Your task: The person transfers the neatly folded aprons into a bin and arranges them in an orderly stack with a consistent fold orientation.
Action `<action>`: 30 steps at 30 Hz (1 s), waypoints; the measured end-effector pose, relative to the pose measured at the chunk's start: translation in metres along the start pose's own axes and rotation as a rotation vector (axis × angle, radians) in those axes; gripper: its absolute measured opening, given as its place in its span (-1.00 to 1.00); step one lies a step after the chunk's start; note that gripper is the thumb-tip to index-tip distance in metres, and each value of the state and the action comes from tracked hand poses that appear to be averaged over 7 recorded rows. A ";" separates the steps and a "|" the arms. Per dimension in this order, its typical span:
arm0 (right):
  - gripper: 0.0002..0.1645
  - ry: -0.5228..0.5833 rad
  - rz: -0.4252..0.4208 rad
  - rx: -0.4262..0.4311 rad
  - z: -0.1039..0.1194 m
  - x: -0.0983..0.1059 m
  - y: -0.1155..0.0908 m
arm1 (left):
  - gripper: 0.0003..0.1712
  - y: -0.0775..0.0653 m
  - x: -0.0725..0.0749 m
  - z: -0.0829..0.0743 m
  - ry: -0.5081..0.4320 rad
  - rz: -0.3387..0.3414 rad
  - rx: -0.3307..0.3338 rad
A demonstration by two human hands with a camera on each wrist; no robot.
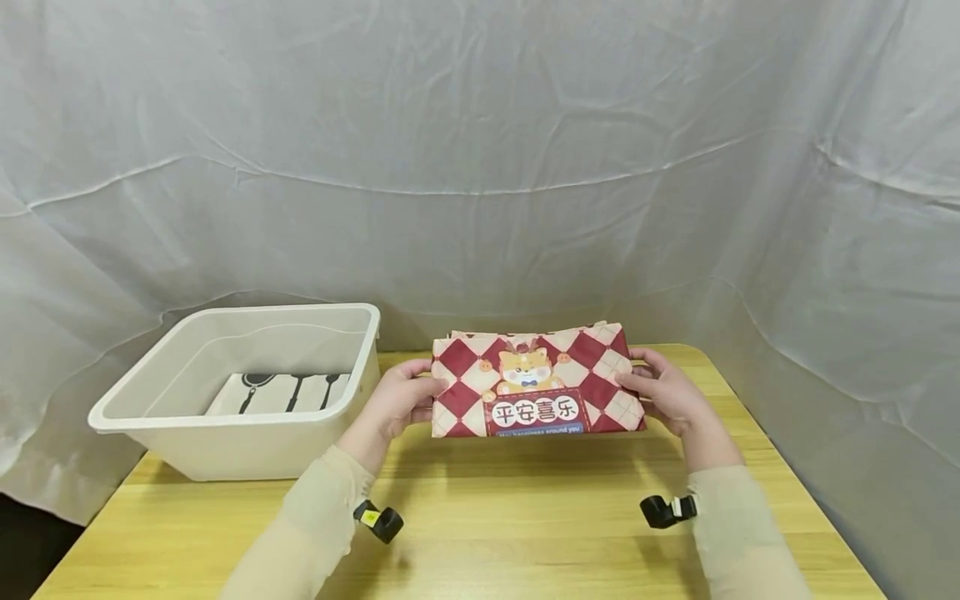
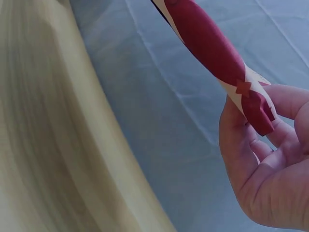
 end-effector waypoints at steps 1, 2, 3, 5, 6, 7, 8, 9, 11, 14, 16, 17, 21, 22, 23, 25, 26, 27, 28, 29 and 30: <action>-0.73 -0.010 -0.002 0.004 0.000 0.001 0.000 | -0.59 0.000 -0.001 0.000 0.004 0.000 -0.004; -0.73 -0.016 -0.001 0.006 0.001 0.002 -0.001 | -0.60 0.000 -0.001 -0.001 0.004 -0.001 -0.003; -0.73 -0.022 -0.001 0.007 0.002 0.002 -0.001 | -0.60 0.000 -0.001 -0.001 0.004 0.002 -0.008; -0.72 -0.017 0.000 0.004 0.002 0.003 -0.001 | -0.61 -0.001 -0.002 -0.002 0.013 0.002 -0.014; -0.72 -0.025 0.000 0.005 0.003 0.004 -0.001 | -0.61 -0.002 -0.002 -0.002 0.018 0.002 -0.017; -0.72 -0.020 -0.004 -0.001 0.003 0.004 -0.001 | -0.62 -0.002 -0.002 -0.003 0.024 0.001 -0.020; -0.71 -0.018 -0.003 -0.004 0.003 0.004 -0.001 | -0.62 -0.002 -0.002 -0.003 0.030 0.002 -0.023; -0.71 -0.012 -0.008 -0.011 0.003 0.005 -0.001 | -0.62 -0.002 -0.002 -0.004 0.036 0.002 -0.027; -0.70 -0.005 -0.008 -0.016 0.003 0.005 0.000 | -0.61 -0.001 -0.001 -0.004 0.047 0.000 -0.031; -0.69 0.005 -0.007 -0.021 0.005 0.003 0.001 | -0.60 0.001 0.001 -0.004 0.045 -0.001 -0.029; -0.68 0.011 -0.008 -0.017 0.005 0.002 0.002 | -0.59 0.001 0.002 -0.004 0.045 -0.001 -0.028; -0.68 0.013 -0.010 -0.014 0.005 0.003 0.002 | -0.60 0.001 0.001 -0.004 0.050 -0.001 -0.031; -0.68 0.031 -0.012 -0.011 0.005 0.004 0.003 | -0.61 0.001 0.000 -0.006 0.081 0.006 -0.038; -0.68 0.031 -0.010 -0.013 0.004 0.005 0.003 | -0.61 0.001 0.000 -0.006 0.089 0.010 -0.041; -0.68 0.026 -0.009 -0.014 0.004 0.005 0.003 | -0.61 0.001 -0.001 -0.006 0.092 0.016 -0.041; -0.67 0.031 -0.005 -0.017 0.004 0.005 0.004 | -0.60 0.001 -0.001 -0.006 0.080 0.031 -0.037; -0.66 0.032 -0.004 -0.020 0.004 0.005 0.004 | -0.60 0.000 -0.001 -0.007 0.075 0.034 -0.033; -0.66 0.037 -0.001 -0.020 0.004 0.004 0.004 | -0.59 0.000 0.000 -0.007 0.070 0.043 -0.032; -0.65 0.046 0.002 -0.019 0.004 0.004 0.004 | -0.59 0.000 0.000 -0.008 0.067 0.047 -0.031; -0.65 0.058 0.004 -0.018 0.005 0.003 0.005 | -0.59 0.000 0.001 -0.008 0.065 0.049 -0.028; -0.65 0.076 0.005 -0.019 0.005 0.003 0.005 | -0.59 0.000 0.001 -0.009 0.062 0.048 -0.025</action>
Point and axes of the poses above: each hand's wrist, its own y-axis towards the middle knuckle, its own x-axis out of the back of the hand, z = x × y, the point moved 4 cm from there along y, towards the middle knuckle, and after that the axes turned 2 degrees about -z, right-handed, at the moved point
